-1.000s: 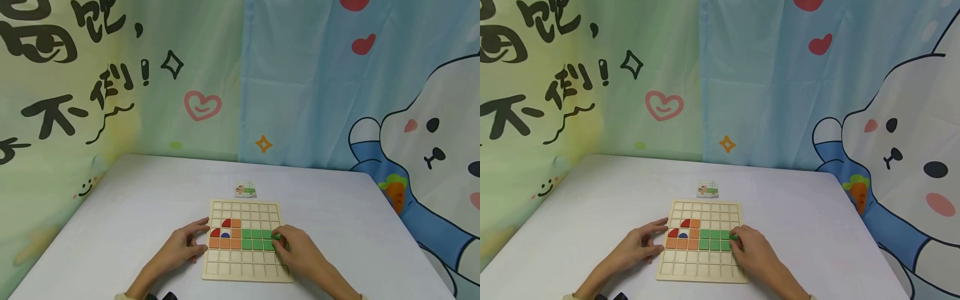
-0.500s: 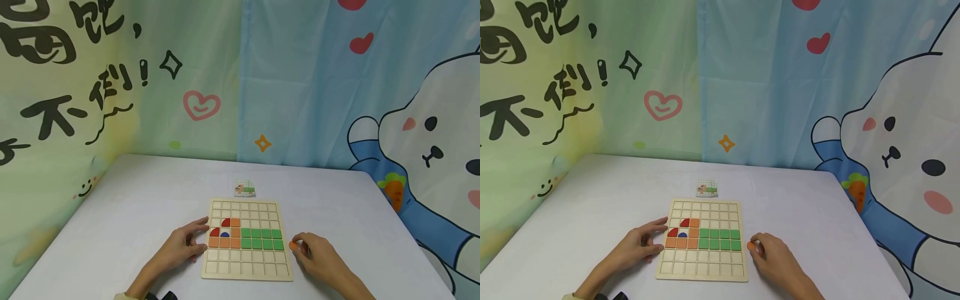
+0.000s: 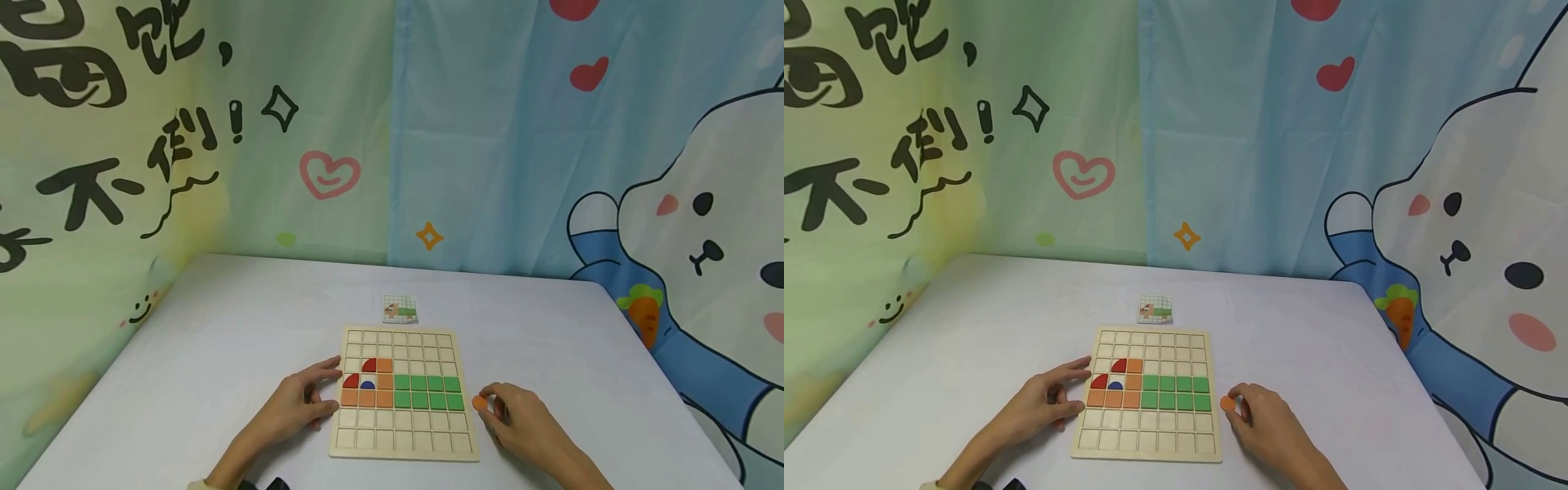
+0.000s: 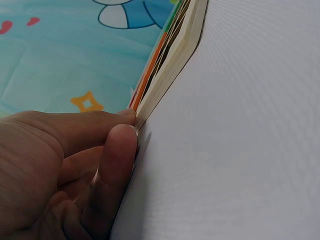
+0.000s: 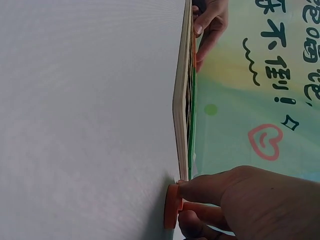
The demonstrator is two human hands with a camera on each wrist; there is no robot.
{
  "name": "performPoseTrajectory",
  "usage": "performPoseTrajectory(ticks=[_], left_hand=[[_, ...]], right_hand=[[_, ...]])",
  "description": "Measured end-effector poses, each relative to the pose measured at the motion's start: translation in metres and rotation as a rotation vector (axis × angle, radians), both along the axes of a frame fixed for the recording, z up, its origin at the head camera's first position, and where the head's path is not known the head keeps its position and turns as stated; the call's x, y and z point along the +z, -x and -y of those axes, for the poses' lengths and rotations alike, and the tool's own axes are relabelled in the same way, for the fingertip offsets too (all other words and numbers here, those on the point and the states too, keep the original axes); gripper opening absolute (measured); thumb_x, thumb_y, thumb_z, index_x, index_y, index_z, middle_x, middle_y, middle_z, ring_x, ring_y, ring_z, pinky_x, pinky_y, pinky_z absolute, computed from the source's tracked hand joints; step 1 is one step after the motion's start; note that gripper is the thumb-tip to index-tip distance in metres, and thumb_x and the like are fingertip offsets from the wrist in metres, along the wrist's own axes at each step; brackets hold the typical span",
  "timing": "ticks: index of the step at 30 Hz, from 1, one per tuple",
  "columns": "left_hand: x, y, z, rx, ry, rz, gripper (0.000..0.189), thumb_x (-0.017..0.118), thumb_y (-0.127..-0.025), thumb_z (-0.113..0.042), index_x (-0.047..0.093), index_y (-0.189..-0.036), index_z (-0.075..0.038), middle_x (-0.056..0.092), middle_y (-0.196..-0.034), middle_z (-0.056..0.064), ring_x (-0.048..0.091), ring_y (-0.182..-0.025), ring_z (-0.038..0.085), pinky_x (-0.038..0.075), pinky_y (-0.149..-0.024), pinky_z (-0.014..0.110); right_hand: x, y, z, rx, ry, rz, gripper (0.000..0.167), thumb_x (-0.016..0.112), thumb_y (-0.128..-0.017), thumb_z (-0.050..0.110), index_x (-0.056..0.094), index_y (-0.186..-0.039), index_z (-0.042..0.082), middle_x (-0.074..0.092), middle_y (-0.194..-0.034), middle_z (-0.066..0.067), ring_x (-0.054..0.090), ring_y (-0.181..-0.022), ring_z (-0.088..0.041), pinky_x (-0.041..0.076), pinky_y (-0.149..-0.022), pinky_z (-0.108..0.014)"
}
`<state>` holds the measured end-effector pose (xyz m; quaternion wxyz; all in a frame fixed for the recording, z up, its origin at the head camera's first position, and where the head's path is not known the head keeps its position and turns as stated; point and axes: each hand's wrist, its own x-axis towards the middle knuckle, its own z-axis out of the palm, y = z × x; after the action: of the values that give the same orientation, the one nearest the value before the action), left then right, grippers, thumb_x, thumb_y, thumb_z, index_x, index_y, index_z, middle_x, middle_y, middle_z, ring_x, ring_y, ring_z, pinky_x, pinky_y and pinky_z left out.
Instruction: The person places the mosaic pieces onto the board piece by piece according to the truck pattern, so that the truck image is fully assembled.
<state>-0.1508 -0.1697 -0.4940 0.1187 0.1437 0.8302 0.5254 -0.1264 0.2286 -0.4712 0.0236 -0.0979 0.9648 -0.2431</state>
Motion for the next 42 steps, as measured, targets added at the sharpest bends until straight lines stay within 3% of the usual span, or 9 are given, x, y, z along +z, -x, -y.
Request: performPoseTrajectory(ticks=[8,24,35,42], left_hand=[[0.001,0.000,0.000,0.000,-0.036,0.008,0.056,0.082,-0.091,-0.009,0.062,-0.142,0.002,0.045,-0.167,0.017,0.061,-0.056,0.012,0.048,-0.059,0.022],[0.001,0.000,0.000,0.002,-0.038,0.009,0.056,0.082,-0.090,-0.009,0.063,-0.142,0.002,0.045,-0.167,0.017,0.061,-0.056,0.013,0.048,-0.065,0.022],[0.000,0.000,0.000,0.002,-0.040,0.013,0.057,0.082,-0.091,-0.009,0.062,-0.143,0.002,0.044,-0.168,0.017,0.061,-0.057,0.013,0.048,-0.061,0.022],[0.000,0.000,0.000,-0.001,-0.027,0.012,0.056,0.082,-0.091,-0.010,0.062,-0.143,0.001,0.044,-0.168,0.016,0.062,-0.057,0.012,0.049,-0.061,0.021]], right_hand=[[-0.001,0.001,-0.001,0.014,0.016,-0.023,0.014,0.078,-0.095,0.013,0.076,-0.108,0.012,0.052,-0.072,0.011,0.042,-0.063,0.001,0.039,-0.059,-0.019],[0.006,-0.003,0.008,-0.012,-0.024,-0.037,0.016,0.080,-0.096,0.020,0.077,-0.110,0.015,0.051,-0.073,0.012,0.043,-0.066,0.000,0.038,-0.061,-0.019],[0.006,-0.006,0.016,0.174,0.024,-0.216,0.018,0.080,-0.095,0.017,0.075,-0.112,0.014,0.050,-0.078,0.017,0.044,-0.070,0.005,0.040,-0.063,-0.017],[0.005,-0.006,0.025,0.251,0.053,-0.185,0.018,0.078,-0.097,0.020,0.075,-0.112,0.012,0.053,-0.079,0.017,0.044,-0.069,0.005,0.041,-0.062,-0.016]])
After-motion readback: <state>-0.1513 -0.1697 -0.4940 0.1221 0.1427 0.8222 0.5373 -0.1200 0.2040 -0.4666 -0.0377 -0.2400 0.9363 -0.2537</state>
